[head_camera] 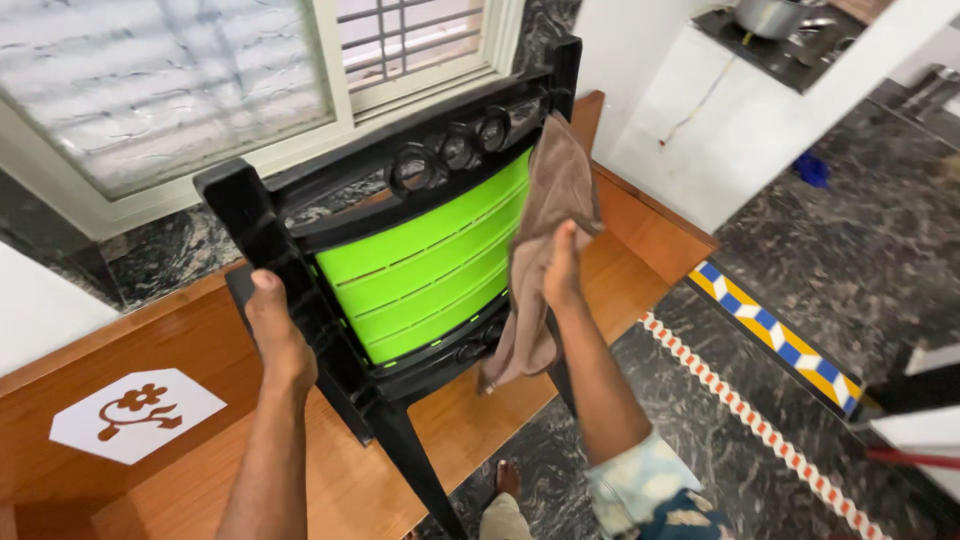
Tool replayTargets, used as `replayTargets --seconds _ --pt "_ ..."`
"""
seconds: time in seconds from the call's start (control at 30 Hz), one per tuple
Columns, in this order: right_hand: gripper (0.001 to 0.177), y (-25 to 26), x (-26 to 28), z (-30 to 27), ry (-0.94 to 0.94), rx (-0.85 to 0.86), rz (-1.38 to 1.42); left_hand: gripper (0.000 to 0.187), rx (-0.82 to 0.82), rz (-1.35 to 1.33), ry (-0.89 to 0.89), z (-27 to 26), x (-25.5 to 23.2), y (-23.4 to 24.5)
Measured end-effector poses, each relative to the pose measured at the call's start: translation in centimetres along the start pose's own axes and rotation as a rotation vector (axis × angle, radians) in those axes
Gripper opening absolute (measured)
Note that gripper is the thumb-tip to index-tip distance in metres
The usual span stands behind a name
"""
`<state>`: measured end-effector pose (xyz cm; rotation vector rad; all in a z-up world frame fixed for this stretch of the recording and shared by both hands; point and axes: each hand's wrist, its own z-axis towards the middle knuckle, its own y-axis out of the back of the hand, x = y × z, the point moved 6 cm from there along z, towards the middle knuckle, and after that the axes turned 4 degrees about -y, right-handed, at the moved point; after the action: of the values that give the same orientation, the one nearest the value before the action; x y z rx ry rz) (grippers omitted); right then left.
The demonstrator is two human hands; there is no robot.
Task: The person wipes the backrest and legs of a black and green plastic chair using a brown cloth. They clean the top frame, the green slatted back, and the lower legs before moving the chair slightly.
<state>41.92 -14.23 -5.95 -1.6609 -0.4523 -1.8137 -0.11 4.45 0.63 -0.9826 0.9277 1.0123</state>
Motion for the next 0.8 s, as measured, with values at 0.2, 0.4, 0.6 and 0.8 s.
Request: replayTargets --seconds 0.2,0.4,0.6,0.8 --pt "0.102 -11.2 3.5 -3.5 0.164 -0.158 -0.429 0.061 0.308 -0.354 0.072 -4.1 -3.4 -2.5" --pt "0.115 -16.2 7.8 -14.2 0.118 -0.246 -0.696 0.066 0.163 -0.134 0.078 -7.0 1.9 -2.1" --pt "0.101 -17.0 9.8 -22.8 0.234 -0.004 -0.685 0.066 0.107 -0.192 -0.026 -10.6 1.7 -3.0" --pt "0.069 -10.8 12.4 -26.8 -0.093 0.073 0.191 0.061 0.119 -0.242 -0.065 -14.4 -0.3 -3.3"
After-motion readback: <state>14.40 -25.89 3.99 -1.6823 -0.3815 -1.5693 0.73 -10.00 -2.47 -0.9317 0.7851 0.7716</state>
